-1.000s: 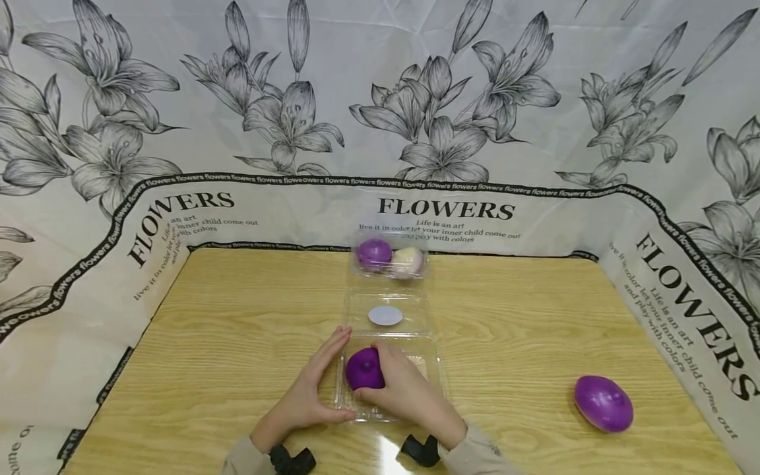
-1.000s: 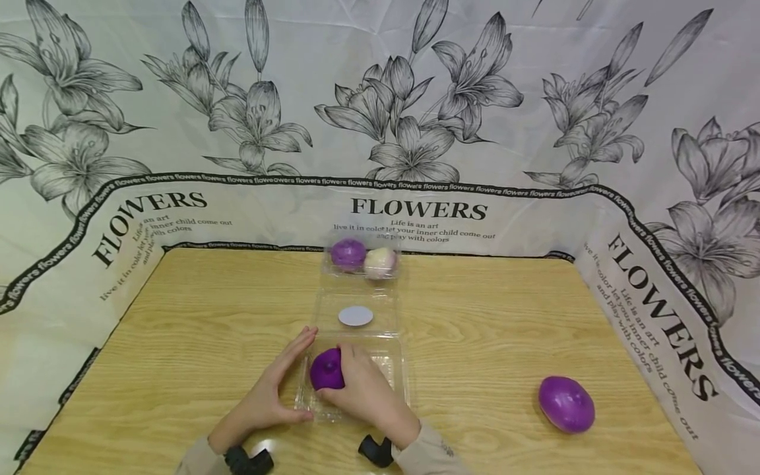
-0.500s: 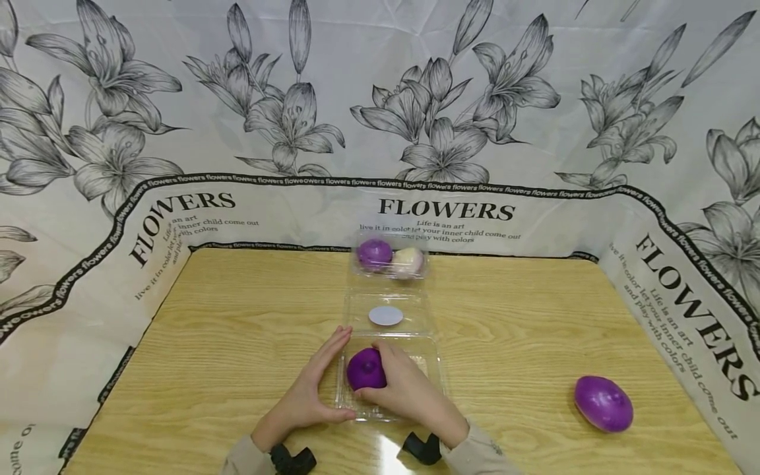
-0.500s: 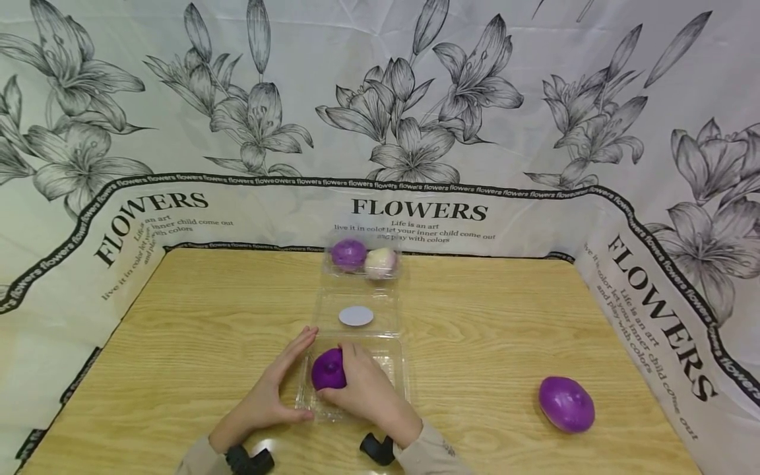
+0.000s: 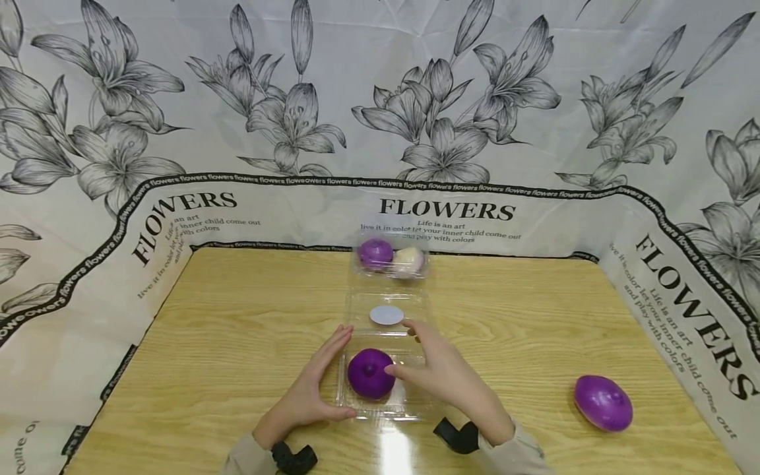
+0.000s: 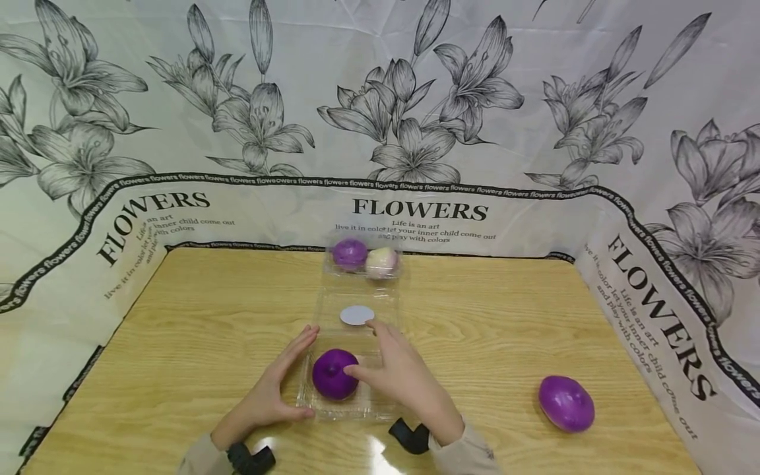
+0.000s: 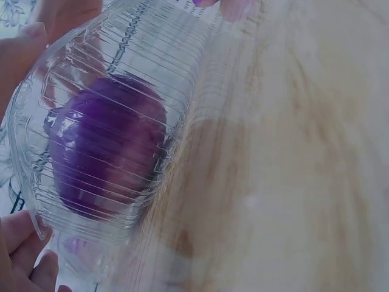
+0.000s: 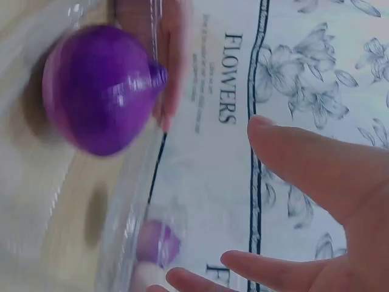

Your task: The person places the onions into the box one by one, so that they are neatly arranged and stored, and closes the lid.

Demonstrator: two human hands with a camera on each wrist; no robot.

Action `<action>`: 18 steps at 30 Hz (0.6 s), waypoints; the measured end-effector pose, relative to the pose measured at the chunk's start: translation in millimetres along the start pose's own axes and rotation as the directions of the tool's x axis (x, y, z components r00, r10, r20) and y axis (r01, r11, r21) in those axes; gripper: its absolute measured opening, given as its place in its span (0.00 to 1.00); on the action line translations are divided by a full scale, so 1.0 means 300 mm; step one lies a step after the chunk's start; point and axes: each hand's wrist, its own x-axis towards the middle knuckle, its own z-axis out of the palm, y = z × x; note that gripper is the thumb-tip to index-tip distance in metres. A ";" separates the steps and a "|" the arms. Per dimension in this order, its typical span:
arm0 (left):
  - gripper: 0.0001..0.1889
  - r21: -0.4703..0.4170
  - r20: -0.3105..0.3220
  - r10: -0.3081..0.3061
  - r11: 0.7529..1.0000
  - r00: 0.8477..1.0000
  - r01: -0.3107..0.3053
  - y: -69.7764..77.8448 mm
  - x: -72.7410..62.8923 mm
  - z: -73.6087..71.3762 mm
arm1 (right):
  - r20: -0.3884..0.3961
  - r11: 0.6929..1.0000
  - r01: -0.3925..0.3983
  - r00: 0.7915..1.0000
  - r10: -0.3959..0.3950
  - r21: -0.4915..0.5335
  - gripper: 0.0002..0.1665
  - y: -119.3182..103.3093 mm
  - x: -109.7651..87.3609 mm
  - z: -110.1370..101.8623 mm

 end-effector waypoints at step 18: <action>0.63 -0.010 -0.002 0.002 1.000 1.000 -0.002 -0.004 -0.001 0.007 | -0.287 1.000 0.017 0.958 -0.020 -0.011 0.31 0.273 -0.200 -0.371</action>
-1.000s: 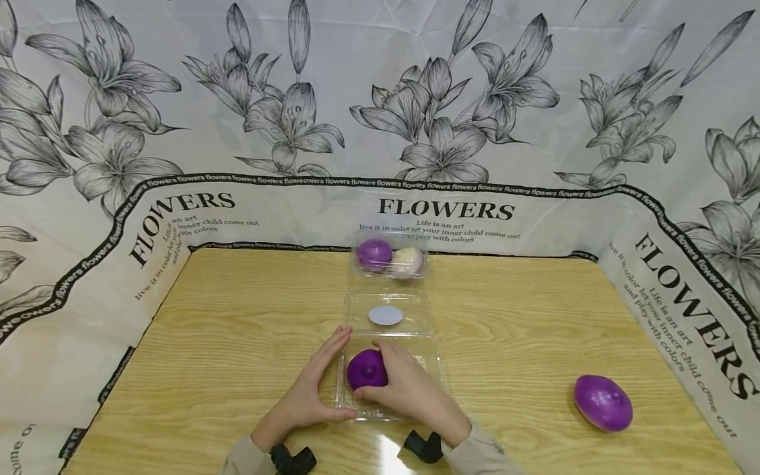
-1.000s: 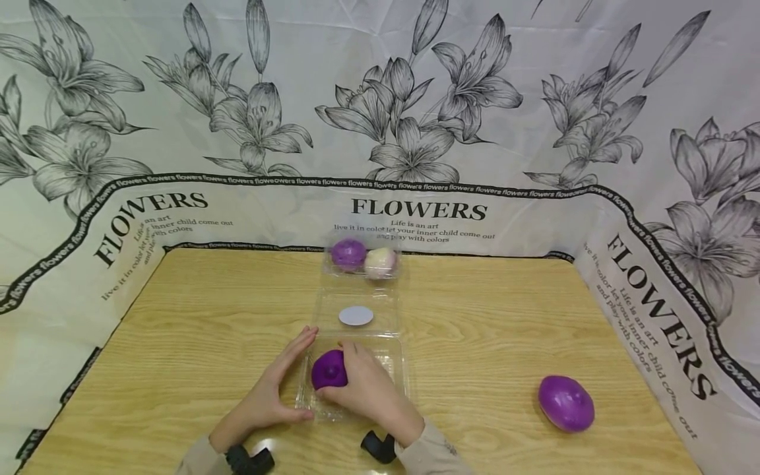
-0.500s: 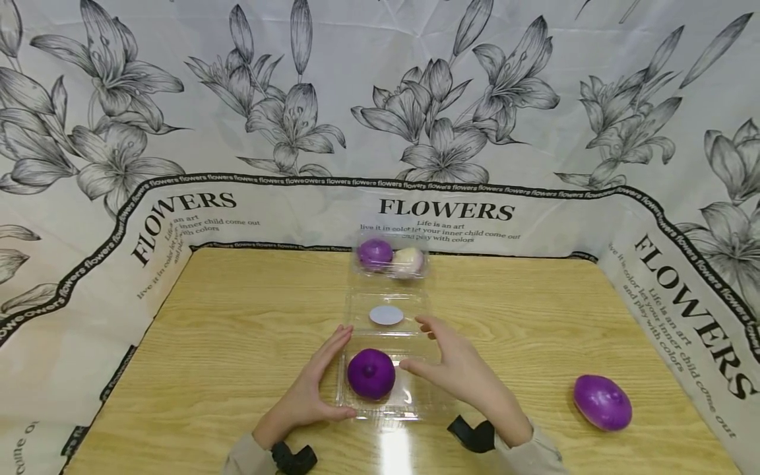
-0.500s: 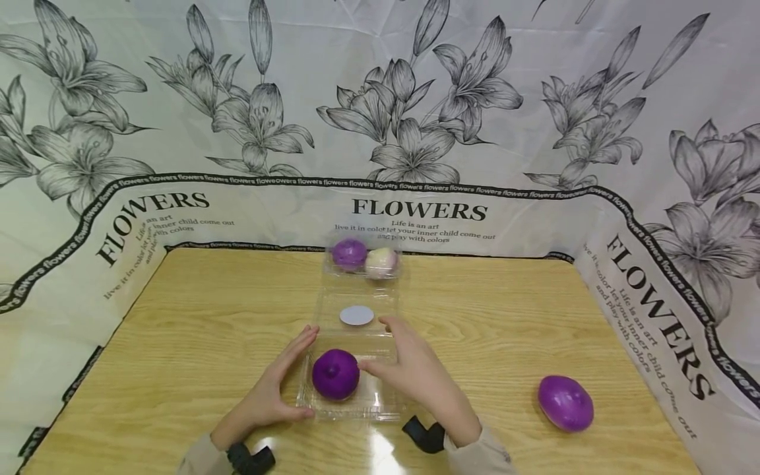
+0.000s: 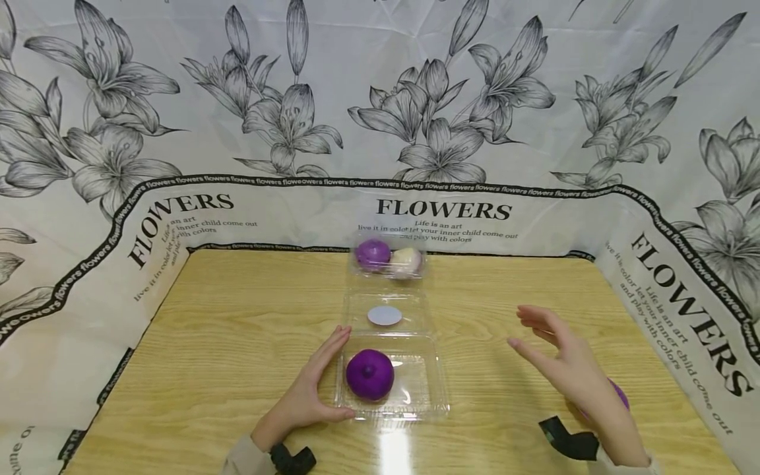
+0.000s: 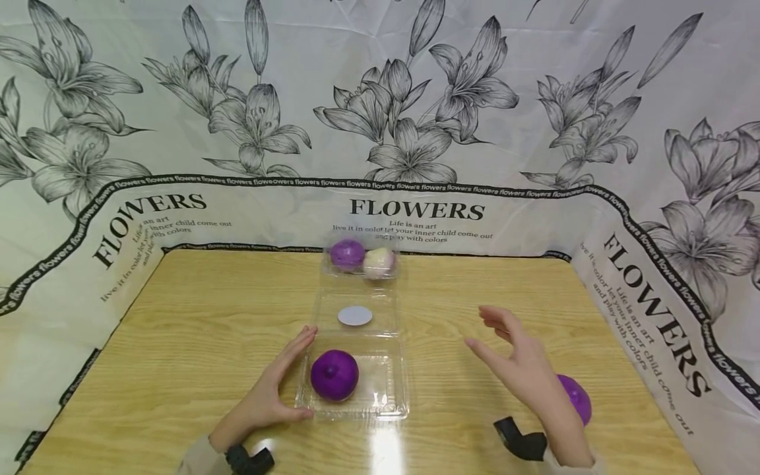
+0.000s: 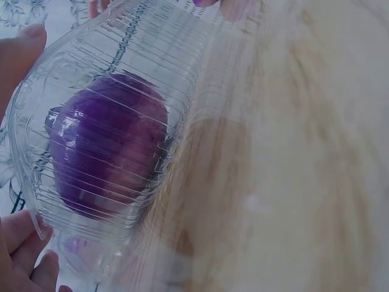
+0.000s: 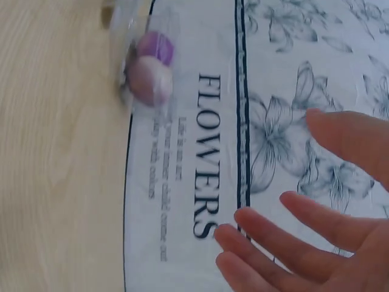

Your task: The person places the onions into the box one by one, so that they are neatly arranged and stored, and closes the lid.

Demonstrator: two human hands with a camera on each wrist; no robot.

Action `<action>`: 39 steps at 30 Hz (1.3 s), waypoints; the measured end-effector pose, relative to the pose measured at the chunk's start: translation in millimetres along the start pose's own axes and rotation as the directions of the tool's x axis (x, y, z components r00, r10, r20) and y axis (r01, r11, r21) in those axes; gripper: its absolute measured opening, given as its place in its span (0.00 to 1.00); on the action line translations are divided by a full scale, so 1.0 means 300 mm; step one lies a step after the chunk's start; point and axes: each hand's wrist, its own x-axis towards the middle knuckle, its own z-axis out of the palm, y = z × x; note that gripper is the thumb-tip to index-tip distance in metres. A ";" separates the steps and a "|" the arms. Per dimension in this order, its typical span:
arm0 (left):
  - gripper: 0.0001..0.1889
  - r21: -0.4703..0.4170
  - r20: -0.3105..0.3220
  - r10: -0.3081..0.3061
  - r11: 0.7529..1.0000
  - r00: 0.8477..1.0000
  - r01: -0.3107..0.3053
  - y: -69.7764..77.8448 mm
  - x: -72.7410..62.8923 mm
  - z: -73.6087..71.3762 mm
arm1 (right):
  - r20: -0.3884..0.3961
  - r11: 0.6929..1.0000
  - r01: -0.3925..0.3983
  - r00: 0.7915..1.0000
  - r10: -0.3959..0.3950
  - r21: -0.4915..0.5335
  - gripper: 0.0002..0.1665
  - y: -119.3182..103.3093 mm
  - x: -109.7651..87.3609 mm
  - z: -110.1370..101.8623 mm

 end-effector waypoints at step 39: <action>0.62 0.004 -0.001 0.006 1.000 1.000 -0.006 -0.008 -0.002 0.000 | 0.183 0.945 -0.303 0.929 0.322 -0.125 0.55 0.517 -0.288 -0.174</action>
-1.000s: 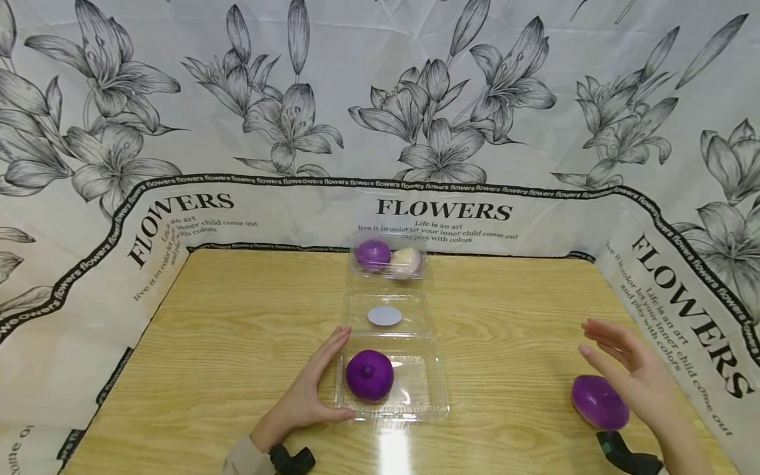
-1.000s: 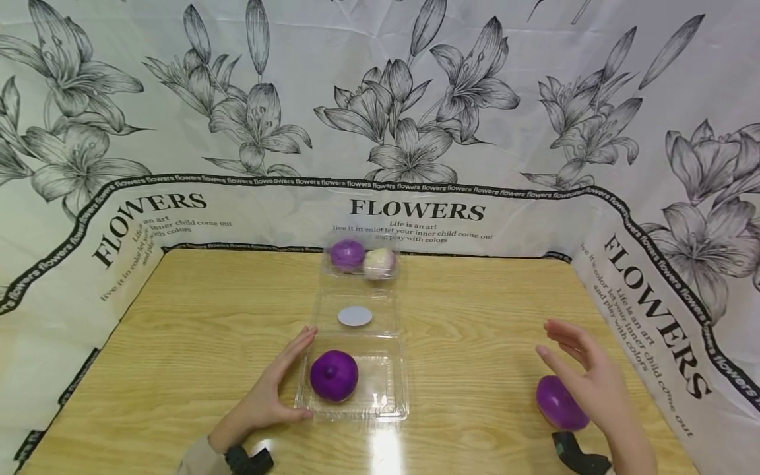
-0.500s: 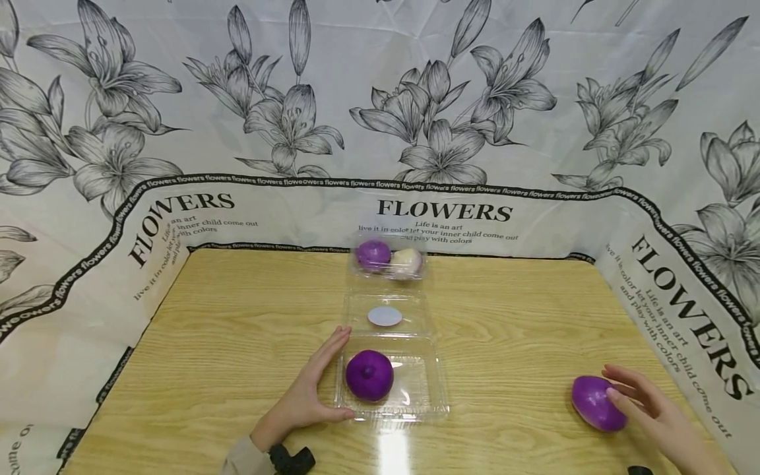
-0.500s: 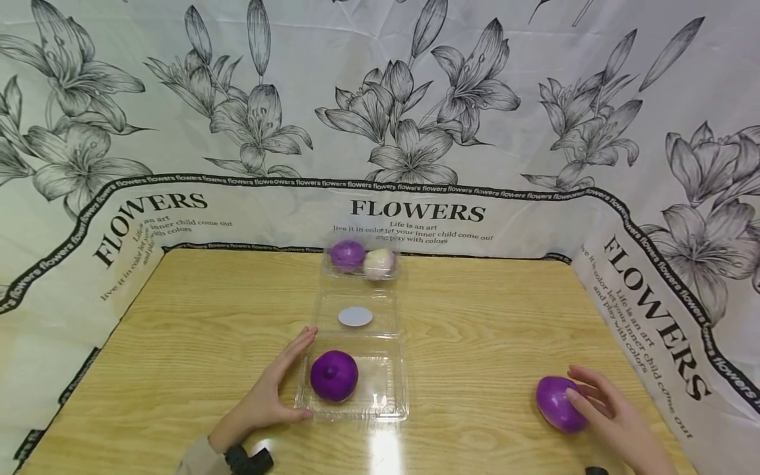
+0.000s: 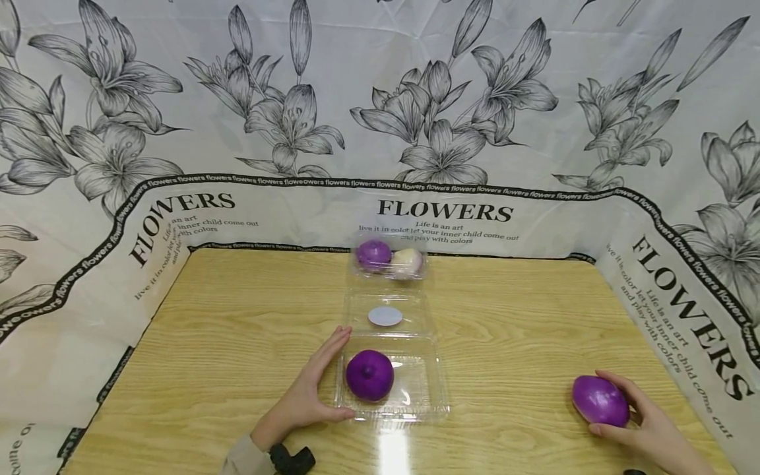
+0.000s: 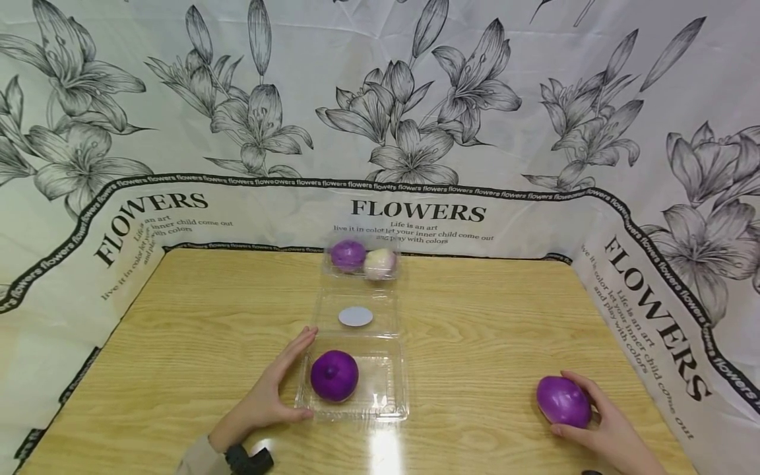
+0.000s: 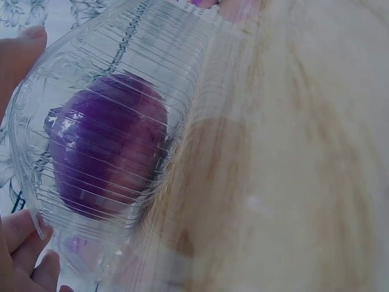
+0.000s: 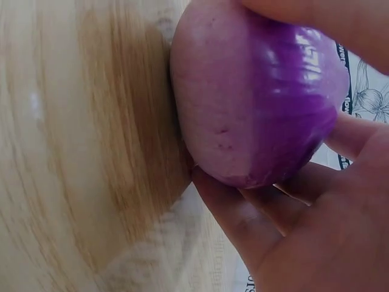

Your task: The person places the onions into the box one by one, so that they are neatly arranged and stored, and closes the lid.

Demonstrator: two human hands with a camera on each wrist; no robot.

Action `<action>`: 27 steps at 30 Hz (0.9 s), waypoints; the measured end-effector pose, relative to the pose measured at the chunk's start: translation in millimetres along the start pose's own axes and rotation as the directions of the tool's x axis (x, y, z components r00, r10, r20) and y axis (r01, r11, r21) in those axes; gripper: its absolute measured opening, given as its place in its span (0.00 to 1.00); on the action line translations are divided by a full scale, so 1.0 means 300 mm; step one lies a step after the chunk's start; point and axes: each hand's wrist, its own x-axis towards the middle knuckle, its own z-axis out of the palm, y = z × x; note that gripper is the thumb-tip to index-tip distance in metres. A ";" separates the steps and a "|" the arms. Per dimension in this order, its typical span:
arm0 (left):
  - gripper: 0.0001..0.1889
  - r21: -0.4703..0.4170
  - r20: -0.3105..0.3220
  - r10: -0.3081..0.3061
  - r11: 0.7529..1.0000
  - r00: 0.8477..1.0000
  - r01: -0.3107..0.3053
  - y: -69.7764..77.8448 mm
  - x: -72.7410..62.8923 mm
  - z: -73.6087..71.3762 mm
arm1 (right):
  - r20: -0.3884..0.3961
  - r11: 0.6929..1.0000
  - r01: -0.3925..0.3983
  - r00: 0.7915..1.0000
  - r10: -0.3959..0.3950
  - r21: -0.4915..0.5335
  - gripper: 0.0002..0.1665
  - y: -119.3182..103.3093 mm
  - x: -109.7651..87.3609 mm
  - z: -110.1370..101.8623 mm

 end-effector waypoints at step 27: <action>0.62 0.025 0.006 -0.011 1.000 1.000 0.011 0.007 0.001 -0.001 | -0.071 0.979 0.200 0.978 -0.197 0.037 0.57 -0.123 0.097 -0.038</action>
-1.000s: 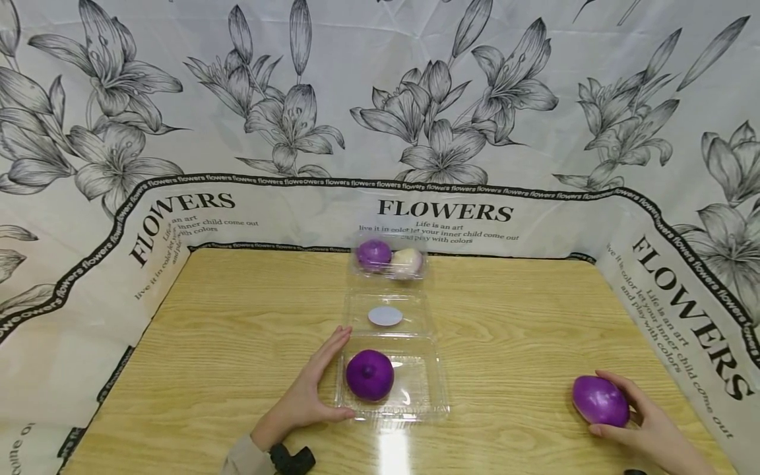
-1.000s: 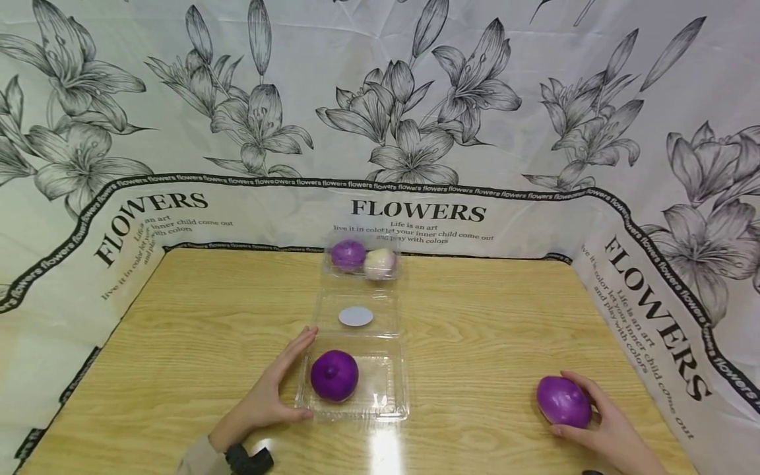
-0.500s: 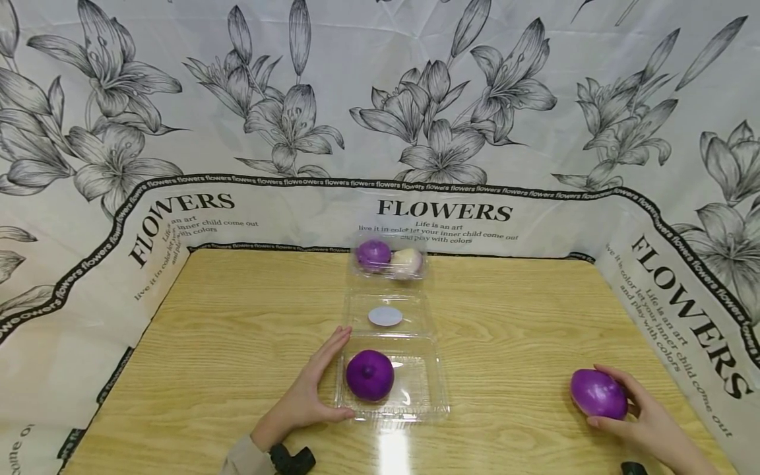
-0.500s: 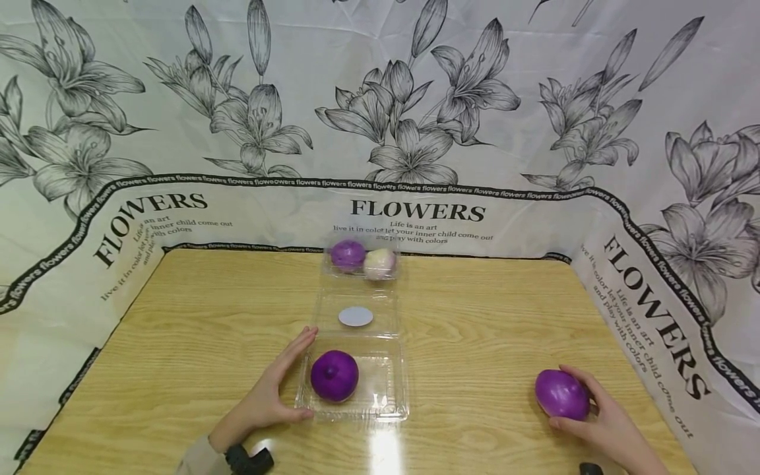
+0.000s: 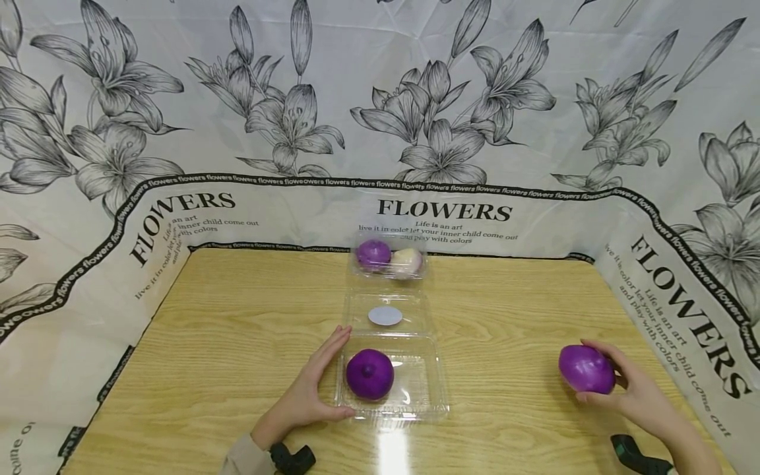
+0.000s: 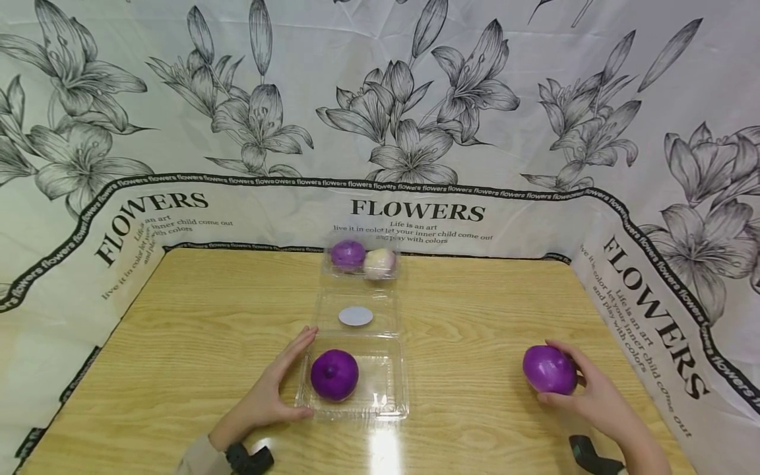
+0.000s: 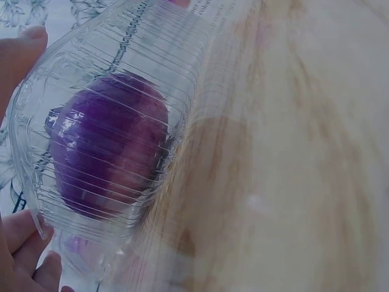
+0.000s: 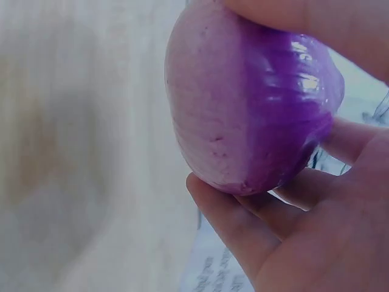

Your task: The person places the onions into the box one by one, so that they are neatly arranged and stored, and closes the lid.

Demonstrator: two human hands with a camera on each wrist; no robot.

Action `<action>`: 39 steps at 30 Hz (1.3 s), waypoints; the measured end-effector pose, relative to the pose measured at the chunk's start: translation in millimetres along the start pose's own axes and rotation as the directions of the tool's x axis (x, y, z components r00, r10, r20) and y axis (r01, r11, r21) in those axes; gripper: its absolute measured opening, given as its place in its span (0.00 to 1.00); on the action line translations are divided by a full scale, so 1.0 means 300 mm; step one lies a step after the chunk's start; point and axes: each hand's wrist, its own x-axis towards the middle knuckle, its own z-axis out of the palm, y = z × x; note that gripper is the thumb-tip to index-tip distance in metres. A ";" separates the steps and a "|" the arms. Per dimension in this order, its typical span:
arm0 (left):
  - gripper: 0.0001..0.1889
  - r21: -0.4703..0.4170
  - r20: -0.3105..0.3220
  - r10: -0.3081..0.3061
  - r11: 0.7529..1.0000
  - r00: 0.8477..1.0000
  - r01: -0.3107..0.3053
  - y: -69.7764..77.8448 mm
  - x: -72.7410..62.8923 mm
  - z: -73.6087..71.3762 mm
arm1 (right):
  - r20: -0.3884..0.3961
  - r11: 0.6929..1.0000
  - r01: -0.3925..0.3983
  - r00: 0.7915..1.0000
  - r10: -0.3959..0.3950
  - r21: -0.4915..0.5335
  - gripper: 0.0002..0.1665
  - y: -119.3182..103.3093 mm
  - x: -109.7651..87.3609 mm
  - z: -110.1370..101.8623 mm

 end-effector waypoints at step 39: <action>0.61 -0.011 0.000 0.000 1.000 1.000 0.000 -0.002 -0.001 -0.004 | -0.116 0.967 0.246 0.964 -0.238 0.060 0.53 -0.519 0.211 0.164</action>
